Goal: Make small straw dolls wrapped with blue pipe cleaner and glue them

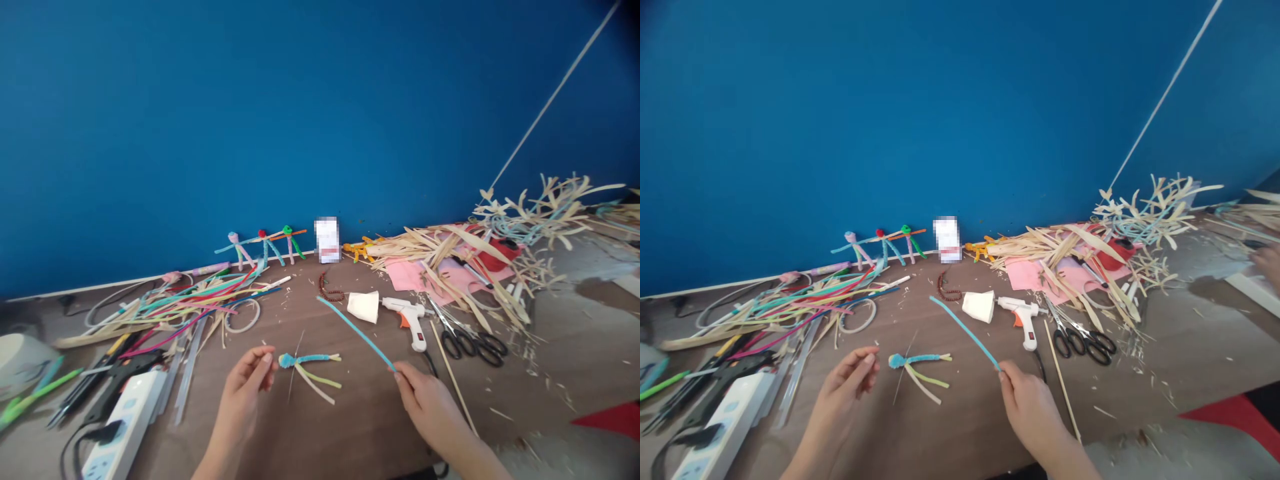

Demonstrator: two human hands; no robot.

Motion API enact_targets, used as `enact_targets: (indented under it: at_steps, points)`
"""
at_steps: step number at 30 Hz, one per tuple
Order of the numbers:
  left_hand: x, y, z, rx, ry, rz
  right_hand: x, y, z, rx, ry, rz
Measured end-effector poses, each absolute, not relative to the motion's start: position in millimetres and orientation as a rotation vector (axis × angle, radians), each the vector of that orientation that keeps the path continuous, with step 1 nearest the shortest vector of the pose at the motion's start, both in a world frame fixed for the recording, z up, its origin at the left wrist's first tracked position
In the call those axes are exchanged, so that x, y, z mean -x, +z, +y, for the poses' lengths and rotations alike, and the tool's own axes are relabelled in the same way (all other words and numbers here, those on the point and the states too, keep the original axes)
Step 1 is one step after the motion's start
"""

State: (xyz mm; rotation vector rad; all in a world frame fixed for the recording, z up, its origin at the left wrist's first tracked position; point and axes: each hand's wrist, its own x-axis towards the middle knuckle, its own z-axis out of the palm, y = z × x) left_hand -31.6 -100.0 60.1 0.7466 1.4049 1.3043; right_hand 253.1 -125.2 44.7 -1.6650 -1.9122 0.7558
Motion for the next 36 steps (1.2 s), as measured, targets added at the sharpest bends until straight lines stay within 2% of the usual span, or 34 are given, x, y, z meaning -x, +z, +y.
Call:
enact_targets:
  at_steps: [6, 9, 12, 15, 21, 25, 28, 33, 36]
  points:
    - [28.9, 58.2, -101.2, -0.809, 1.262, 1.463, -253.3, 35.7, -129.6, 1.626, 0.745, -1.884]
    - [29.5, 55.8, -99.8, -0.805, 1.242, 1.452, -253.9, 39.5, -128.6, 1.744, 0.849, -1.883]
    - [29.1, 53.2, -98.8, -0.825, 1.217, 1.427, -253.1, 48.6, -131.4, 1.654, 0.932, -1.738]
    - [27.3, 52.5, -98.5, -0.852, 1.177, 1.426, -251.3, 47.1, -133.8, 1.569, 0.838, -1.749]
    - [27.4, 55.4, -100.4, -0.931, 1.144, 1.438, -251.8, 31.1, -130.1, 1.907, 0.674, -2.053]
    - [27.1, 58.3, -101.1, -0.962, 1.147, 1.453, -252.3, 46.6, -140.8, 1.640, 0.779, -1.970]
    - [24.0, 61.0, -100.2, -0.968, 1.147, 1.453, -251.8, 51.7, -144.6, 1.500, 0.668, -1.907]
    - [24.1, 58.5, -101.1, -1.088, 1.036, 1.431, -250.5, 39.1, -131.4, 1.865, 0.606, -2.083]
    - [28.9, 53.1, -104.6, -1.212, 0.996, 1.464, -249.3, 37.9, -133.8, 1.782, 0.683, -2.084]
